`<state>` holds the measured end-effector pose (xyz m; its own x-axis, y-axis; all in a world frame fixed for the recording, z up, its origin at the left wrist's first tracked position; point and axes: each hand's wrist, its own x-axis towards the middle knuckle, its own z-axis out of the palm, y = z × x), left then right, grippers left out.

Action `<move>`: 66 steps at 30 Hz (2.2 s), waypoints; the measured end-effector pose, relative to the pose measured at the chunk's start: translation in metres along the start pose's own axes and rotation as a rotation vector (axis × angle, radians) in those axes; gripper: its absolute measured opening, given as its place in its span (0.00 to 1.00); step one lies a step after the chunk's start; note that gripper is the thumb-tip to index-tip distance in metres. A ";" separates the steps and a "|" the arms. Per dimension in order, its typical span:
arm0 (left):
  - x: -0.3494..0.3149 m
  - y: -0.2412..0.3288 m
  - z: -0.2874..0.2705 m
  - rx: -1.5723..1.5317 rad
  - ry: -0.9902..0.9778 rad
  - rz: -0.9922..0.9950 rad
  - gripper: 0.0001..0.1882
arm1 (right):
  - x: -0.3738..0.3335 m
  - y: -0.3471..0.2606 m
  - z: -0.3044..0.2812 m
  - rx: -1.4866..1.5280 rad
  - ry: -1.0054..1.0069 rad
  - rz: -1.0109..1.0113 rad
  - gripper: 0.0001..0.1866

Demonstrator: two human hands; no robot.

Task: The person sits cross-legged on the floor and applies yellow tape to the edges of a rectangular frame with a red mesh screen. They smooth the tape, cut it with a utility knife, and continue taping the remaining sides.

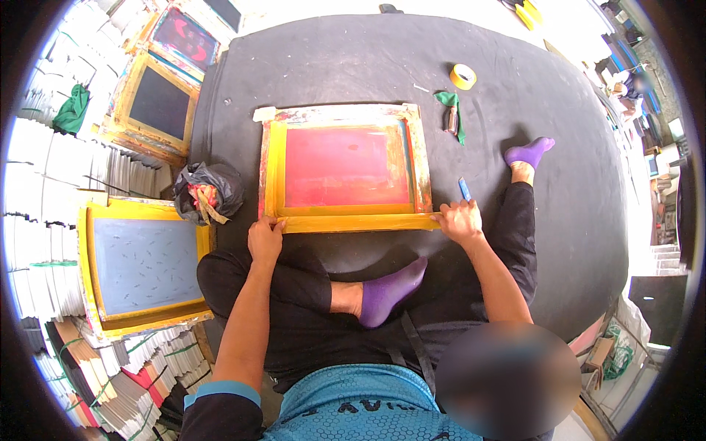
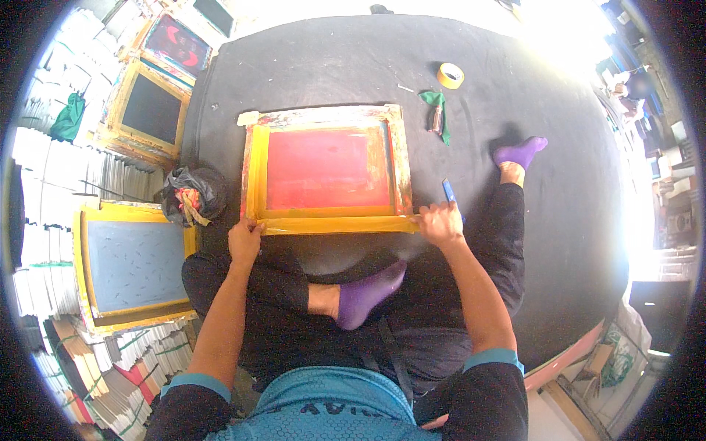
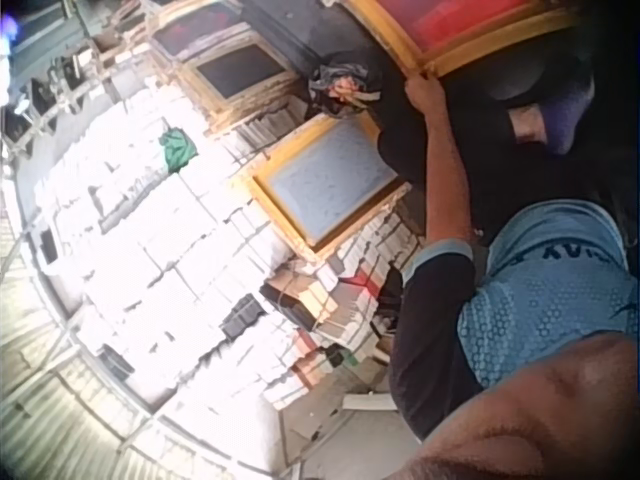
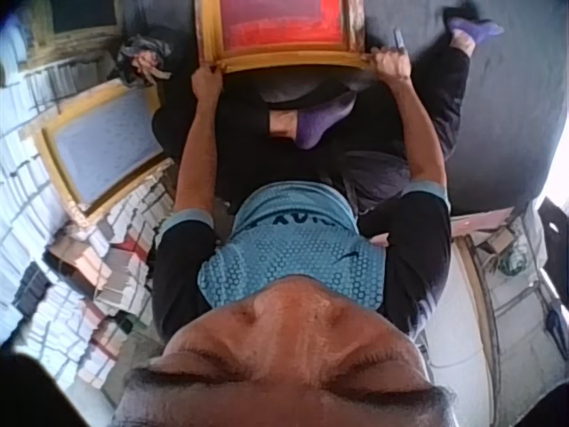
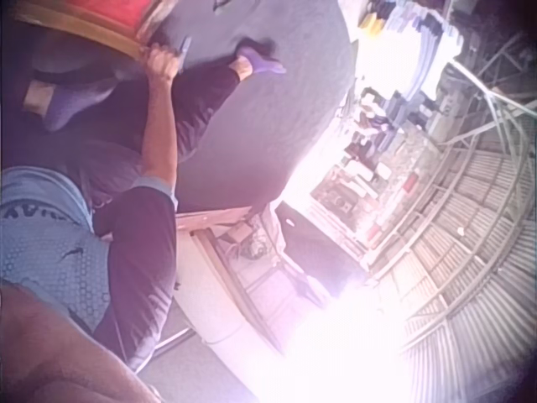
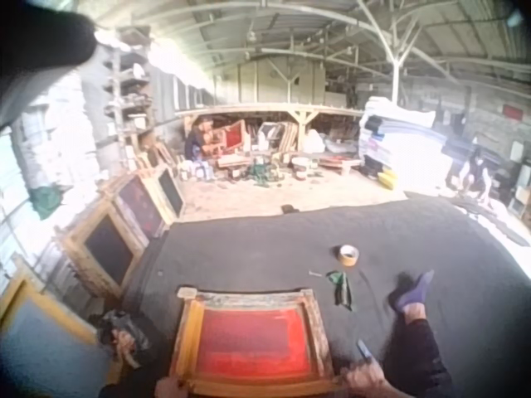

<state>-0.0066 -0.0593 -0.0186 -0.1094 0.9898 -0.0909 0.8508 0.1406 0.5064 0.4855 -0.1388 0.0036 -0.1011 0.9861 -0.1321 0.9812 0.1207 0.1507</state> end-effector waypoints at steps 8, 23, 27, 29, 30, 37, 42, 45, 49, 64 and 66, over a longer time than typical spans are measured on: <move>-0.004 0.013 -0.004 0.115 0.005 0.009 0.14 | 0.002 -0.006 0.007 0.006 -0.048 0.098 0.21; -0.005 0.008 0.003 0.198 0.014 0.050 0.12 | -0.030 -0.051 0.015 0.032 0.124 -0.088 0.44; -0.006 0.009 0.002 0.194 0.011 0.041 0.12 | -0.019 -0.023 -0.005 0.202 0.373 0.093 0.28; -0.005 0.009 0.002 0.189 0.012 0.045 0.12 | -0.016 -0.010 -0.005 0.269 0.400 0.131 0.23; -0.005 0.006 0.003 0.184 0.012 0.047 0.13 | -0.017 -0.009 -0.004 0.230 0.408 0.075 0.21; -0.005 0.011 -0.002 0.208 -0.022 0.001 0.14 | -0.017 0.000 0.004 0.204 0.229 0.114 0.13; -0.005 0.010 -0.001 0.232 -0.010 0.000 0.13 | -0.014 0.002 0.007 0.192 0.211 0.115 0.12; -0.005 0.003 0.001 0.236 -0.004 0.005 0.13 | -0.013 -0.003 0.009 0.127 0.277 0.069 0.10; -0.007 0.011 -0.002 0.298 -0.002 0.009 0.13 | -0.012 -0.005 0.014 0.064 0.288 0.090 0.09; -0.008 0.007 -0.006 0.147 -0.020 -0.055 0.13 | -0.006 0.009 0.002 0.355 0.417 0.357 0.15; -0.006 0.006 -0.005 0.148 -0.025 -0.054 0.13 | 0.006 0.045 0.009 0.453 0.363 0.535 0.14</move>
<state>-0.0029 -0.0645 -0.0110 -0.1458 0.9798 -0.1366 0.9107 0.1869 0.3685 0.5303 -0.1288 0.0004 0.4330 0.8821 0.1856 0.8752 -0.3622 -0.3208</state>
